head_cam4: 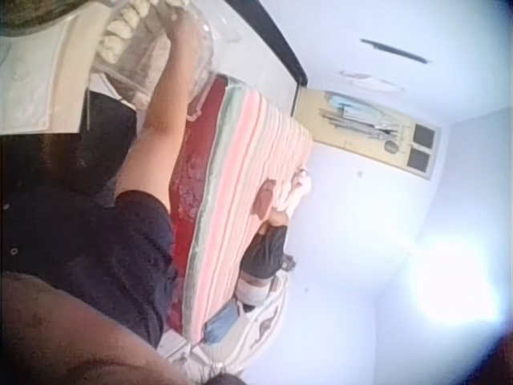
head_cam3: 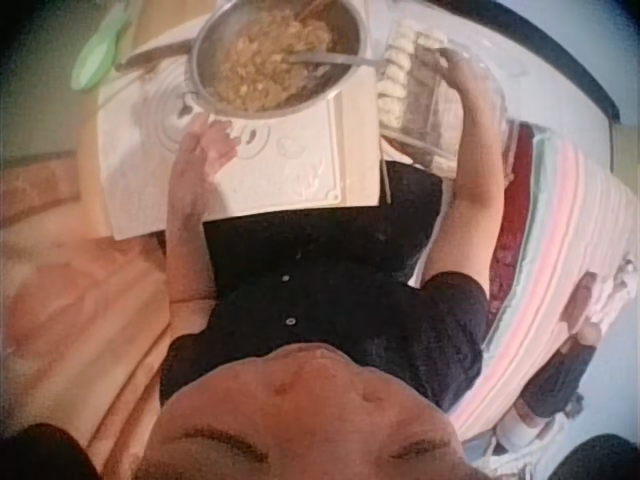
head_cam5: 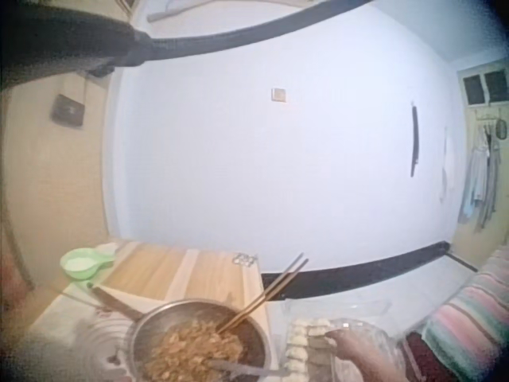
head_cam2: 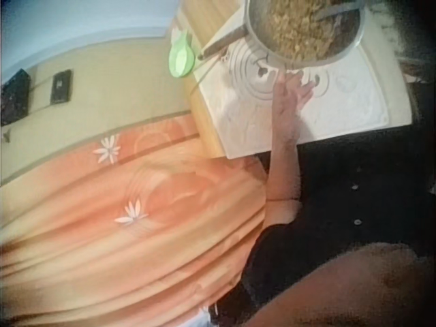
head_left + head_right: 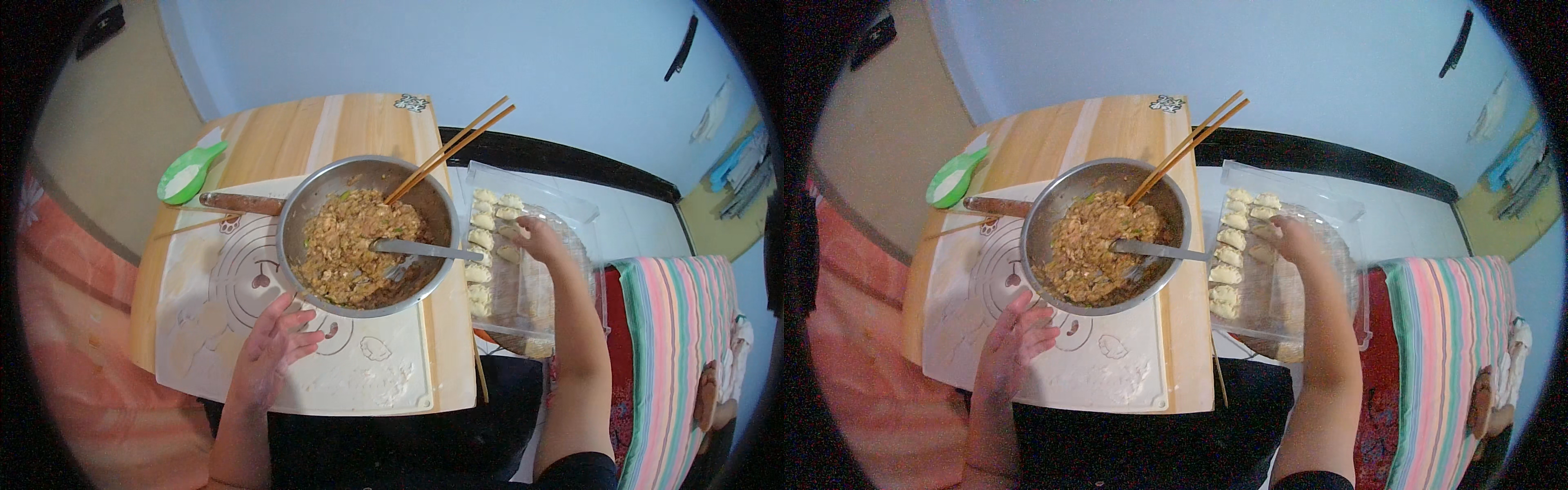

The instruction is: The person assembles dumplings by placing a spoonful of filling onto a round dough wrapper and folding the edges to seal it. They repeat this process multiple times, placing the finished dumplings onto a nearby tray.

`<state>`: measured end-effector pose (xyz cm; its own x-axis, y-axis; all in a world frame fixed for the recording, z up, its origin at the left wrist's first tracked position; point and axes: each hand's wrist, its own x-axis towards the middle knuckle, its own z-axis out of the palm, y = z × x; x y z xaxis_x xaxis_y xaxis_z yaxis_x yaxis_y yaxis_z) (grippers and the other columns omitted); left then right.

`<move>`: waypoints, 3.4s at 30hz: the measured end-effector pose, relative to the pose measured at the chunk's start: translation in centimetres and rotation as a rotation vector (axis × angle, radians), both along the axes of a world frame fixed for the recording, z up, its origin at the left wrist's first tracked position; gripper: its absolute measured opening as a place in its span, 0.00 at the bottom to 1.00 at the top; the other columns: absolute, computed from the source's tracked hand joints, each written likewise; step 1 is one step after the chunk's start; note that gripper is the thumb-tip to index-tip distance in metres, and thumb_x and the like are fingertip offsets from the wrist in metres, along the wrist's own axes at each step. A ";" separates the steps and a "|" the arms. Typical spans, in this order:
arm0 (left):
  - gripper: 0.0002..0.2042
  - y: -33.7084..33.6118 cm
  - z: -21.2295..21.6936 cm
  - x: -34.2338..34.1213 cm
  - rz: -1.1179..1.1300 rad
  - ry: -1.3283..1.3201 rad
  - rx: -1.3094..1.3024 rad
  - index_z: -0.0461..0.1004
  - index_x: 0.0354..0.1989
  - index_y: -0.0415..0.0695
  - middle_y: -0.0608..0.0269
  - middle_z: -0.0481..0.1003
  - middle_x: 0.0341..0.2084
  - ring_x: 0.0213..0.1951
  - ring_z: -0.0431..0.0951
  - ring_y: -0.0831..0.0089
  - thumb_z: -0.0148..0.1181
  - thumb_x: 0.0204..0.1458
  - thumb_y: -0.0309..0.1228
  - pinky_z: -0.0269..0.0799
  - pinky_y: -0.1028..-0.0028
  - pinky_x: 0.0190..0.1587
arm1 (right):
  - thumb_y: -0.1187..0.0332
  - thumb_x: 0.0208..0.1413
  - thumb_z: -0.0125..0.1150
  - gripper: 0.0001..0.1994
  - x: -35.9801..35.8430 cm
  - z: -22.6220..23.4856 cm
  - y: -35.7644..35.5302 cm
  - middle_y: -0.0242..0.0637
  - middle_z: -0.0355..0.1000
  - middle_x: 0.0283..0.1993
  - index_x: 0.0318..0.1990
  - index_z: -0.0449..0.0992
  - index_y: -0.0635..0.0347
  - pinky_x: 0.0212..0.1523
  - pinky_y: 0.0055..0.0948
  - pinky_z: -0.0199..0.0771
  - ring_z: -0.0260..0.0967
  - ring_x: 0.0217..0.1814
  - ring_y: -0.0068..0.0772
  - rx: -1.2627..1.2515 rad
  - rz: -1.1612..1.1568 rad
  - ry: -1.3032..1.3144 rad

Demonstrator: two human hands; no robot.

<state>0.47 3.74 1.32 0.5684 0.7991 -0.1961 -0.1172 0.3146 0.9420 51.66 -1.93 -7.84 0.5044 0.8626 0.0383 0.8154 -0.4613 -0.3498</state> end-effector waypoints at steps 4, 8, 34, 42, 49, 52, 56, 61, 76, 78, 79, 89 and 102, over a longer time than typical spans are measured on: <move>0.31 0.2 -0.3 -0.1 0.004 -0.008 0.012 0.49 0.64 0.43 0.50 0.66 0.51 0.48 0.73 0.60 0.52 0.56 0.41 0.66 0.63 0.52 | 0.55 0.44 0.65 0.23 -0.6 -0.7 1.3 0.47 0.72 0.45 0.49 0.74 0.53 0.47 0.40 0.70 0.70 0.48 0.47 -0.070 0.024 -0.062; 0.30 0.4 -0.8 -0.5 0.018 -0.034 -0.007 0.50 0.64 0.43 0.49 0.67 0.51 0.48 0.73 0.60 0.53 0.56 0.39 0.66 0.64 0.52 | 0.60 0.43 0.65 0.20 -0.3 -0.5 2.4 0.46 0.72 0.44 0.45 0.76 0.54 0.46 0.39 0.70 0.70 0.47 0.47 -0.139 0.024 0.000; 0.27 0.6 -1.0 -1.1 0.056 -0.049 0.014 0.51 0.63 0.43 0.50 0.68 0.50 0.46 0.73 0.62 0.49 0.58 0.36 0.67 0.66 0.51 | 0.66 0.41 0.64 0.14 -2.6 -1.2 0.3 0.47 0.70 0.42 0.38 0.77 0.59 0.44 0.38 0.71 0.68 0.44 0.50 0.024 0.086 -0.081; 0.21 2.3 -0.8 -3.0 0.144 0.133 0.127 0.59 0.59 0.42 0.56 0.70 0.48 0.44 0.75 0.65 0.49 0.57 0.32 0.70 0.68 0.45 | 0.67 0.48 0.61 0.17 -5.8 1.7 -1.7 0.47 0.68 0.48 0.46 0.72 0.58 0.51 0.42 0.65 0.64 0.51 0.51 0.159 0.153 -0.227; 0.11 5.9 -0.7 -9.9 0.596 0.746 0.709 0.74 0.43 0.42 0.55 0.75 0.37 0.36 0.76 0.67 0.55 0.52 0.30 0.70 0.73 0.39 | 0.73 0.45 0.62 0.14 -18.8 10.6 -7.1 0.43 0.73 0.38 0.42 0.74 0.64 0.42 0.34 0.70 0.71 0.40 0.43 0.131 0.281 -0.029; 0.10 8.0 -2.4 -14.6 0.759 0.787 0.744 0.75 0.41 0.43 0.54 0.75 0.36 0.37 0.75 0.63 0.56 0.51 0.29 0.69 0.70 0.42 | 0.74 0.45 0.62 0.13 -23.5 13.1 -8.5 0.42 0.73 0.35 0.41 0.75 0.64 0.39 0.32 0.71 0.72 0.37 0.40 0.043 0.337 0.061; 0.13 8.0 -3.8 -14.6 0.517 1.079 0.958 0.75 0.44 0.45 0.57 0.73 0.40 0.45 0.72 0.62 0.56 0.50 0.32 0.63 0.66 0.52 | 0.71 0.45 0.64 0.12 -28.2 13.9 -7.8 0.42 0.74 0.35 0.39 0.76 0.60 0.38 0.35 0.73 0.73 0.37 0.43 0.050 0.563 0.220; 0.12 7.7 -3.7 -12.2 0.400 1.285 1.035 0.75 0.42 0.49 0.60 0.71 0.41 0.51 0.66 0.62 0.58 0.48 0.34 0.51 0.58 0.60 | 0.67 0.48 0.63 0.10 -33.1 13.2 -4.9 0.42 0.75 0.36 0.38 0.76 0.59 0.38 0.36 0.73 0.73 0.38 0.45 0.070 0.793 0.172; 0.08 1.4 0.6 -5.8 0.318 0.528 1.030 0.72 0.37 0.44 0.58 0.75 0.34 0.41 0.74 0.59 0.57 0.46 0.25 0.69 0.66 0.45 | 0.51 0.63 0.39 0.28 -39.3 9.0 -1.2 0.50 0.68 0.51 0.56 0.59 0.71 0.55 0.32 0.69 0.66 0.55 0.42 -0.049 0.259 2.016; 0.08 -0.3 0.8 -4.9 0.181 0.504 1.098 0.72 0.35 0.42 0.59 0.75 0.34 0.42 0.74 0.59 0.58 0.44 0.24 0.68 0.68 0.46 | 0.49 0.62 0.38 0.30 -38.5 8.6 -0.7 0.51 0.68 0.50 0.55 0.58 0.73 0.56 0.32 0.68 0.66 0.56 0.40 -0.033 0.252 2.115; 0.09 -0.8 0.6 -4.6 0.102 0.487 1.123 0.72 0.35 0.44 0.61 0.74 0.37 0.44 0.72 0.59 0.58 0.43 0.23 0.65 0.67 0.52 | 0.52 0.62 0.41 0.27 -37.9 8.4 -0.8 0.49 0.69 0.48 0.54 0.60 0.71 0.54 0.30 0.70 0.68 0.53 0.37 -0.016 0.244 2.130; 0.18 -3.1 -0.8 -2.2 0.113 -0.026 0.466 0.67 0.53 0.42 0.59 0.69 0.50 0.51 0.68 0.71 0.53 0.52 0.25 0.59 0.70 0.57 | 0.69 0.60 0.53 0.11 -36.5 8.5 -1.9 0.31 0.72 0.37 0.46 0.72 0.64 0.39 0.19 0.67 0.67 0.36 0.19 0.336 0.256 1.461; 0.11 -2.6 -1.2 -0.8 0.153 0.403 0.442 0.74 0.42 0.37 0.66 0.76 0.27 0.31 0.71 0.82 0.54 0.55 0.31 0.68 0.79 0.35 | 0.72 0.56 0.56 0.23 -36.5 9.0 -2.0 0.29 0.67 0.35 0.59 0.59 0.59 0.36 0.18 0.65 0.63 0.35 0.17 0.265 0.379 1.151</move>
